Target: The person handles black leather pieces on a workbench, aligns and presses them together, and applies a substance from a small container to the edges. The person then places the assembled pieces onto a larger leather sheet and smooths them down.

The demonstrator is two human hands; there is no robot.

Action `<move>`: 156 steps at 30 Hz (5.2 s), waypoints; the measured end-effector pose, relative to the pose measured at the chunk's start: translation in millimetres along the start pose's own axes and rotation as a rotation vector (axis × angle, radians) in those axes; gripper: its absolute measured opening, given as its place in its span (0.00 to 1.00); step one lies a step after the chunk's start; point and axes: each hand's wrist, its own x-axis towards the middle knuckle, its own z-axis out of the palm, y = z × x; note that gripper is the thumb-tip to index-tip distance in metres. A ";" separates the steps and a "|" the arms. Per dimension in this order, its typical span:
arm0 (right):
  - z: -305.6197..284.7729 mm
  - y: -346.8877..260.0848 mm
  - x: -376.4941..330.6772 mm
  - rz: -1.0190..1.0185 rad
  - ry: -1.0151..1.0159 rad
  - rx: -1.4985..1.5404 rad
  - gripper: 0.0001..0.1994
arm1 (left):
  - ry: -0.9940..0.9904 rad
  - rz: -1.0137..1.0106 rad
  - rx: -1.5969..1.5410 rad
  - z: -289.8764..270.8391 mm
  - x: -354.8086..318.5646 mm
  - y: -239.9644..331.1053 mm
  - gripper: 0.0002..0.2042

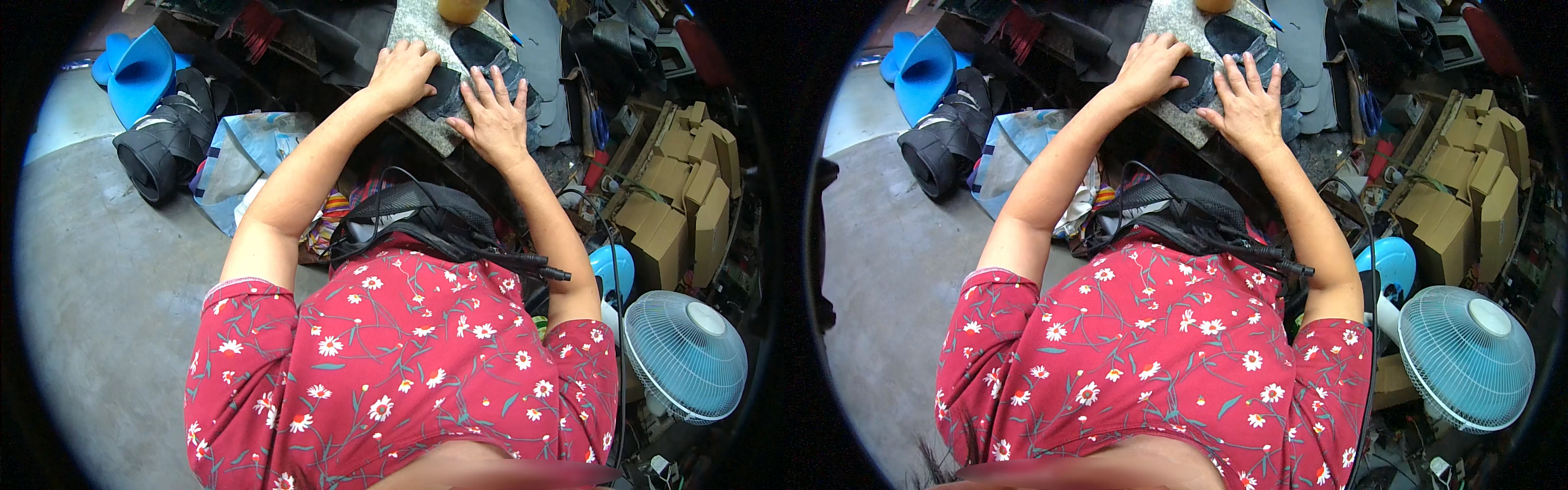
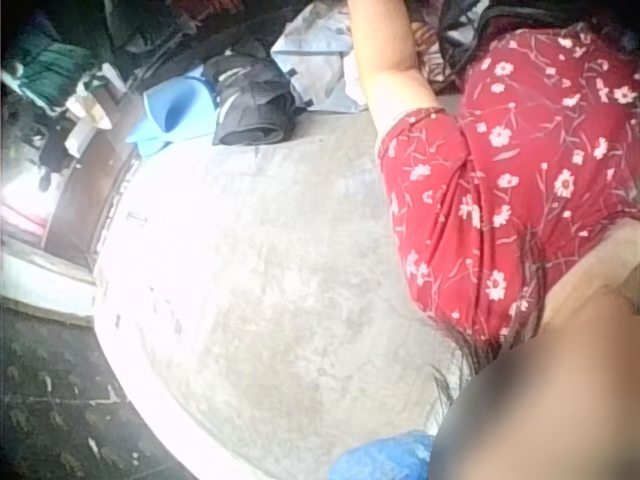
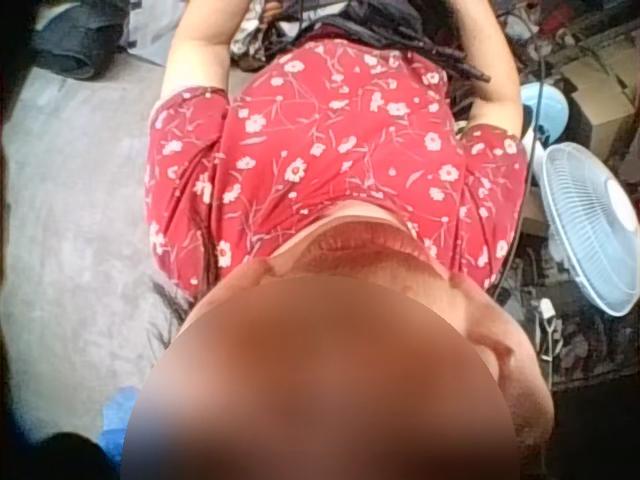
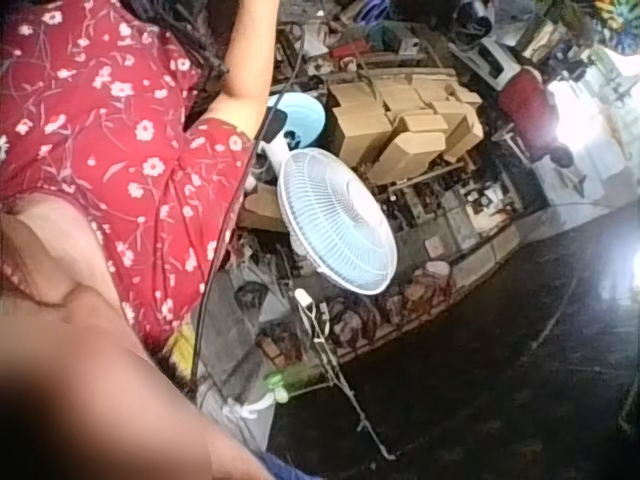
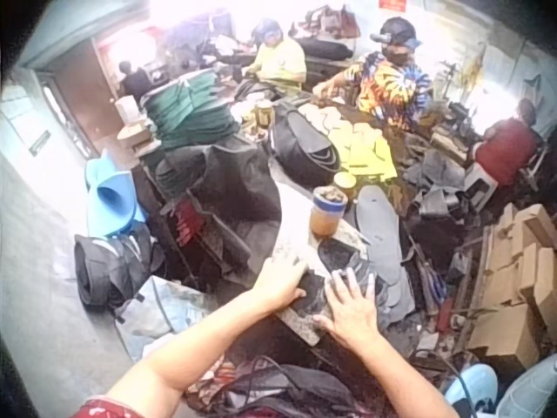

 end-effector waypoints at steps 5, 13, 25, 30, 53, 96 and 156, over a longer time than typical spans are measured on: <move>-3.9 12.2 -3.5 -0.019 0.008 0.083 0.24 | 0.004 -0.007 0.034 -0.5 -2.2 3.7 0.24; -1.9 21.6 18.0 0.055 0.025 0.231 0.21 | -0.002 -0.009 0.008 -0.3 -1.6 3.8 0.23; -10.9 17.0 -1.5 0.029 0.038 0.447 0.15 | 0.144 0.044 -0.055 -10.7 -7.6 12.8 0.17; -31.3 42.0 -33.9 0.274 0.187 0.647 0.10 | -0.023 -0.122 -0.507 -19.9 1.6 7.9 0.10; -42.8 72.6 26.1 0.273 0.370 0.451 0.16 | 0.411 -0.103 -0.460 -3.0 146.6 -23.9 0.40; 17.2 9.3 20.5 0.072 0.001 0.373 0.22 | 0.226 0.027 -0.101 13.6 -30.5 4.2 0.16; -11.0 0.7 -3.8 -0.125 0.098 0.168 0.15 | 0.161 0.022 0.019 7.9 -25.3 -7.8 0.21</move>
